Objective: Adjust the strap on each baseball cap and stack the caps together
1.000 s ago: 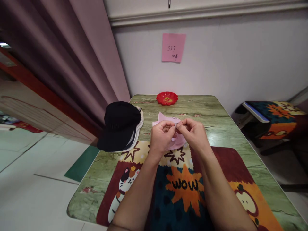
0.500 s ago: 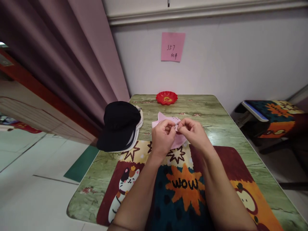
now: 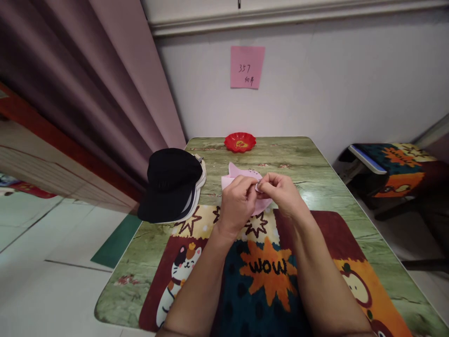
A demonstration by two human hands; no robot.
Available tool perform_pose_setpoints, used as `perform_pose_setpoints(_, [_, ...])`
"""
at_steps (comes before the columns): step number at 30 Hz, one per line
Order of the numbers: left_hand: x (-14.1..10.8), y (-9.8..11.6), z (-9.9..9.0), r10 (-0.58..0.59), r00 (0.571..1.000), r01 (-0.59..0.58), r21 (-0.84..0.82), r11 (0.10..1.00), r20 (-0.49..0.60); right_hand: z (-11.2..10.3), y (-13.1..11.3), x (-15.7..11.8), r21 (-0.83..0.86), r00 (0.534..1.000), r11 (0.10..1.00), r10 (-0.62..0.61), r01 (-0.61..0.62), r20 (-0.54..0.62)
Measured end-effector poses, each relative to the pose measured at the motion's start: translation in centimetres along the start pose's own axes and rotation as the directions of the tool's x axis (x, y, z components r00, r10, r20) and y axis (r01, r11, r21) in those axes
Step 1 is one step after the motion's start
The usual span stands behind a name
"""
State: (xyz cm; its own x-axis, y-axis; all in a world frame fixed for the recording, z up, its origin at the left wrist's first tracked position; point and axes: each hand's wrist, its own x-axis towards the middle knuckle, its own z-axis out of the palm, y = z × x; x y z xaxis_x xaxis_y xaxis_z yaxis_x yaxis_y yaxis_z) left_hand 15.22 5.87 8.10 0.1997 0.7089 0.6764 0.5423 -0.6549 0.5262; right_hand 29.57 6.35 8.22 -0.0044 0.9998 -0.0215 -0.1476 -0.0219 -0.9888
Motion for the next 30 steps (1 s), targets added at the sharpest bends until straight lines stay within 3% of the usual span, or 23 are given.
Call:
perform_pose_setpoints(8, [-0.08, -0.37, 0.21, 0.013, 1.000, -0.013, 0.004, 1.000, -0.013, 0.09, 0.20, 0.10, -0.188, 0.996, 0.982, -0.043, 0.028, -0.077])
perform_pose_setpoints(17, [0.04, -0.27, -0.11, -0.005, 1.000, 0.005, -0.001, 1.000, -0.003, 0.04, 0.21, 0.02, -0.204, 0.991, 0.976, -0.101, 0.081, -0.088])
perform_pose_setpoints(19, [0.11, -0.12, -0.14, -0.050, 0.999, 0.049, -0.046, 0.998, -0.010, -0.01, 0.13, -0.03, -0.229, 0.990, 0.969, -0.115, 0.095, -0.077])
perform_pose_setpoints(21, [0.19, -0.04, -0.03, -0.174, 0.985, 0.169, -0.155, 0.973, -0.018, -0.04, 0.12, -0.01, -0.263, 0.989, 0.959, -0.129, 0.107, -0.069])
perform_pose_setpoints(23, [0.28, -0.12, 0.16, -0.365, 0.931, 0.350, -0.344, 0.871, 0.023, 0.04, 0.18, 0.05, -0.298, 0.988, 0.947, -0.144, 0.118, -0.064])
perform_pose_setpoints(26, [0.45, -0.43, 0.38, -0.585, 0.795, 0.553, -0.590, 0.588, 0.162, 0.37, 0.29, 0.08, -0.289, 0.986, 0.947, -0.162, 0.142, -0.045])
perform_pose_setpoints(28, [0.57, -0.57, 0.36, -0.640, 0.739, 0.588, -0.665, 0.460, 0.211, 0.62, 0.32, 0.04, -0.257, 0.984, 0.953, -0.177, 0.163, -0.032])
perform_pose_setpoints(30, [0.64, -0.56, 0.27, -0.643, 0.732, 0.584, -0.693, 0.422, 0.225, 0.80, 0.30, 0.00, -0.209, 0.979, 0.959, -0.200, 0.190, -0.028])
